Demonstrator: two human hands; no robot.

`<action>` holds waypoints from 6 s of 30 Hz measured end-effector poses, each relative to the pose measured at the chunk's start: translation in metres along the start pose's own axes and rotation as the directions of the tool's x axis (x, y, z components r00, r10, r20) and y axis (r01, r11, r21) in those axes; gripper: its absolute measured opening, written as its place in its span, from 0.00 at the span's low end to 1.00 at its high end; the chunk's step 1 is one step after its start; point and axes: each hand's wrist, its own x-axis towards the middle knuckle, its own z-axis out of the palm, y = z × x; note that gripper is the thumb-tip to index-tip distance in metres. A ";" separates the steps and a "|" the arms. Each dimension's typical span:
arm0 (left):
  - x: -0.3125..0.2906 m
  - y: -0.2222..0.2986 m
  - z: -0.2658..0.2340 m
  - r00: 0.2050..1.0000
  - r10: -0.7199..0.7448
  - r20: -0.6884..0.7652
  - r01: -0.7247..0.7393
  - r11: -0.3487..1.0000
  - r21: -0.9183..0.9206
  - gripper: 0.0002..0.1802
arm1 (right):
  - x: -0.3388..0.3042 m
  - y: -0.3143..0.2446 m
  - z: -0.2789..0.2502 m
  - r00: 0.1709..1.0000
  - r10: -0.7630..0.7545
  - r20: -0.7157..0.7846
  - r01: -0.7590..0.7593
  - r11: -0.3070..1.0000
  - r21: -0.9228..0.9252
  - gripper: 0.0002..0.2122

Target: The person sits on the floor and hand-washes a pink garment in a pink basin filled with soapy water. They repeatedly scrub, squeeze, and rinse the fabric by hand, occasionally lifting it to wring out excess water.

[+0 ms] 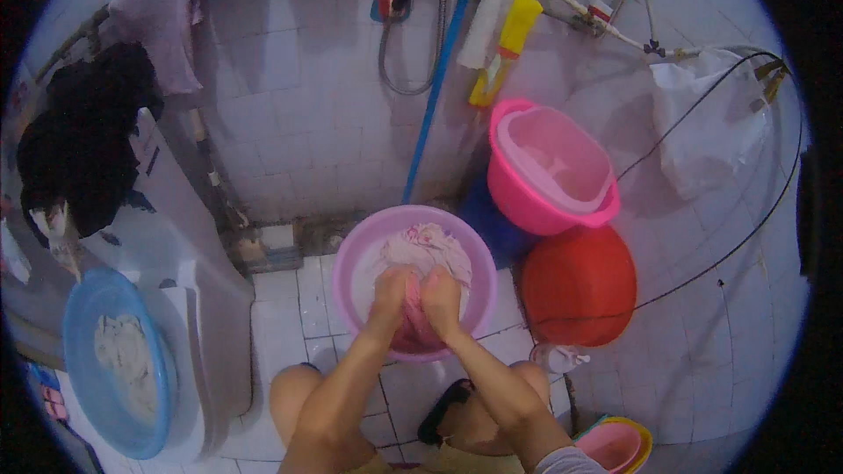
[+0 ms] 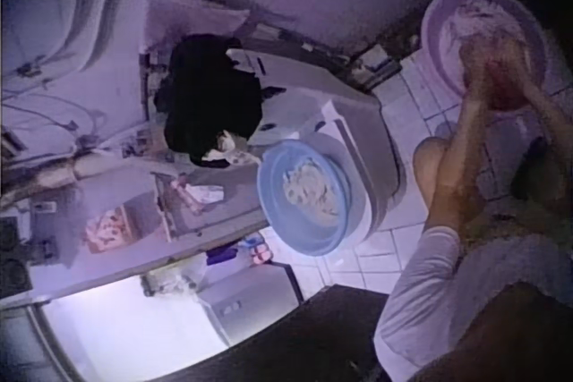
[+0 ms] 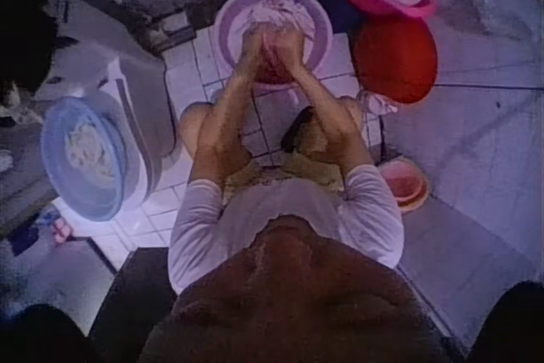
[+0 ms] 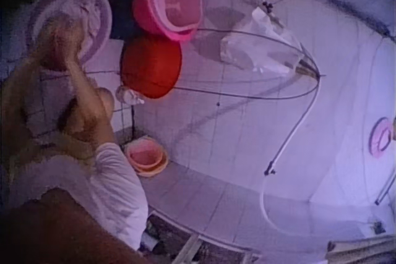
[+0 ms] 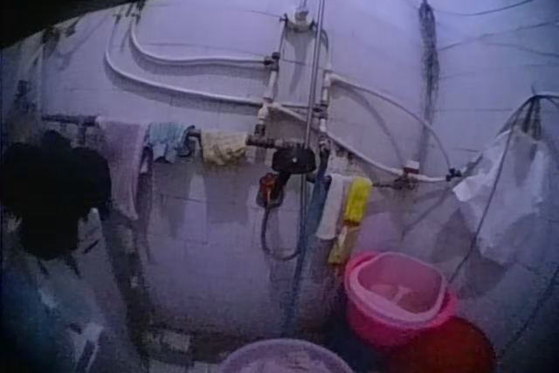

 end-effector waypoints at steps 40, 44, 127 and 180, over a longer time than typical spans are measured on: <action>-0.024 0.054 0.005 0.869 -0.427 0.251 0.480 0.605 -0.635 0.14 | 0.039 -0.016 -0.003 0.977 0.005 -0.212 0.015 0.996 0.090 0.09; -0.019 0.084 -0.007 0.929 -0.362 0.076 0.330 0.719 -0.611 0.10 | 0.039 -0.031 -0.020 0.975 0.206 -0.086 -0.185 0.961 0.203 0.15; -0.023 0.173 0.009 0.943 0.301 -0.142 -0.272 0.943 0.192 0.17 | 0.041 -0.058 -0.121 0.983 -0.118 -0.139 0.172 0.855 0.488 0.10; 0.003 -0.040 -0.031 0.871 -0.450 -0.197 0.333 0.836 -0.436 0.33 | 0.015 0.029 0.030 0.897 0.233 0.375 -0.371 0.858 0.354 0.13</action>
